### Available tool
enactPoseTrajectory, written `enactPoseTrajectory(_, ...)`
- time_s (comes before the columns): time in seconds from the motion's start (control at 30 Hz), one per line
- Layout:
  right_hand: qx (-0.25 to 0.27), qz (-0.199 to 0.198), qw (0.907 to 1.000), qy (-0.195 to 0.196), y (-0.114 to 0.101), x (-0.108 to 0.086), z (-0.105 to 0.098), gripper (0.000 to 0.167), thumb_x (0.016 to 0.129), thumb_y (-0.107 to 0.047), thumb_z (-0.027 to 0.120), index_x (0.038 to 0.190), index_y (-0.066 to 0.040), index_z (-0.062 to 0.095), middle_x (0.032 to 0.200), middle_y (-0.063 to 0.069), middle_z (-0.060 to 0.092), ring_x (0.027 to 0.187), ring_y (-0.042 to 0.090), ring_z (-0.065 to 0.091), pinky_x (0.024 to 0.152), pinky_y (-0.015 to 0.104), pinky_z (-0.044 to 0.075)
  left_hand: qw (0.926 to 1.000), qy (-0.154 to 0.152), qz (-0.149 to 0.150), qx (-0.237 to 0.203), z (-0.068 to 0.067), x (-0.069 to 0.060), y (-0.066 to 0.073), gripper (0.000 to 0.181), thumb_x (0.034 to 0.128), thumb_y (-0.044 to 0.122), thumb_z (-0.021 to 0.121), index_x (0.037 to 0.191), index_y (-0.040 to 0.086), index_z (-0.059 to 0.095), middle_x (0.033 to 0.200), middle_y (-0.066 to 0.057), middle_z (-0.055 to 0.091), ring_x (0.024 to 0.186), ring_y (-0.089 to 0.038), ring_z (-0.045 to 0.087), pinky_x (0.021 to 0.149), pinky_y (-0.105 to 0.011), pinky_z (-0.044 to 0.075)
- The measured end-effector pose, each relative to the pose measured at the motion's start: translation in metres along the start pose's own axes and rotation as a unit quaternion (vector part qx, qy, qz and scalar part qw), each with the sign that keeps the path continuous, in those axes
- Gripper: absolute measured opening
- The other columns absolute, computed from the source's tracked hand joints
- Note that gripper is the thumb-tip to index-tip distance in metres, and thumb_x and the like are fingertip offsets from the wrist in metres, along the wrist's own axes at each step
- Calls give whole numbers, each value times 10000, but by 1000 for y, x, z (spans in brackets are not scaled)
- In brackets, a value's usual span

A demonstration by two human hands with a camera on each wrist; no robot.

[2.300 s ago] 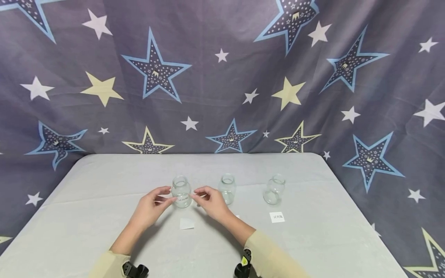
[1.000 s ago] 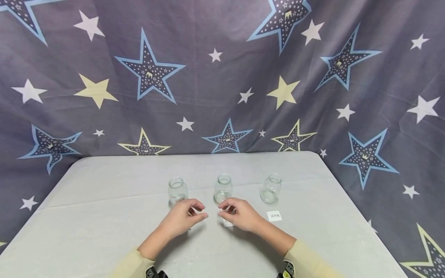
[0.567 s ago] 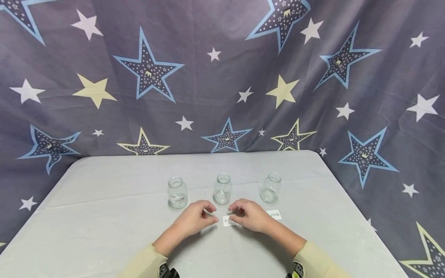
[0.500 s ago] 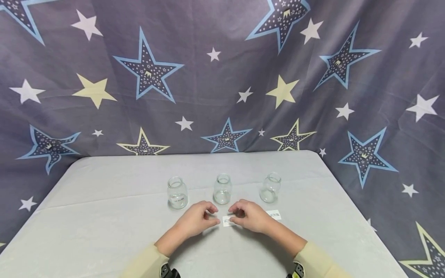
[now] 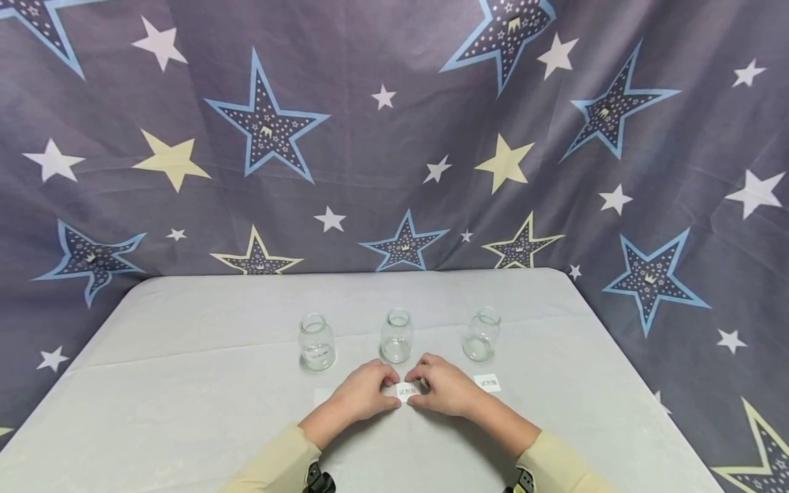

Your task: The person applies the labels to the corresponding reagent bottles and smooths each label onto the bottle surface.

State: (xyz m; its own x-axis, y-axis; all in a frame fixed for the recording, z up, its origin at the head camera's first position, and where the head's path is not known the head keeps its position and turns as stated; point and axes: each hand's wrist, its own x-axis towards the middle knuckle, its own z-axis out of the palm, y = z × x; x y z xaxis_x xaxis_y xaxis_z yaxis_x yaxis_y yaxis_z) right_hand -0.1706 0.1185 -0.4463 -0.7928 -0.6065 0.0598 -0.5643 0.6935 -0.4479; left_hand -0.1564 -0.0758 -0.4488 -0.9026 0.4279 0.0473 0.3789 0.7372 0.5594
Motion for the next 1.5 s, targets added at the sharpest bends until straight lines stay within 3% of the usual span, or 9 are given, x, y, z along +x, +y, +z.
enactPoseTrajectory(0.33, -61, 39, 10000, 3, 1, 1, 0, 290, 756, -287, 748, 988, -122, 696, 929, -36, 565, 774, 61, 472, 687, 200, 421, 9999, -2, -68, -108, 2, 2, -1, 248, 702, 190, 783, 892, 78, 671, 824, 9, 556, 750, -101, 512, 694, -270, 446)
enactPoseTrajectory(0.57, 500, -81, 9983, 292, 4, -3, 3, 260, 763, -248, 736, 986, -121, 688, 899, -44, 569, 767, 81, 512, 680, 178, 433, 9972, 165, -228, -690, 2, 1, -6, 261, 704, 202, 778, 904, 83, 660, 819, 11, 582, 741, -99, 512, 673, -233, 431)
enactPoseTrajectory(0.8, 866, -1, 9948, 532, 6, -4, 4, 244, 774, -231, 738, 989, -126, 688, 860, -46, 557, 738, 65, 503, 660, 170, 433, 9895, 348, -355, -1357, 0, -1, -10, 212, 711, 164, 767, 873, 66, 671, 777, 1, 620, 686, -68, 501, 613, -185, 416)
enactPoseTrajectory(1.03, 977, 74, 9929, 676, 8, -2, 4, 238, 774, -227, 741, 986, -133, 690, 861, -54, 561, 719, 40, 483, 642, 168, 419, 9847, 302, -335, -1681, -3, -2, -11, 107, 770, 152, 727, 843, 75, 716, 753, 1, 657, 674, -61, 523, 601, -175, 430)
enactPoseTrajectory(1.5, 1055, 30, 9907, 861, 8, -2, 7, 258, 778, -221, 745, 1008, -116, 694, 881, -39, 592, 710, 70, 507, 626, 162, 425, 9780, 80, -290, -2065, -1, -2, -14, 99, 837, 127, 651, 860, 50, 708, 759, -2, 644, 614, -21, 510, 542, -169, 440)
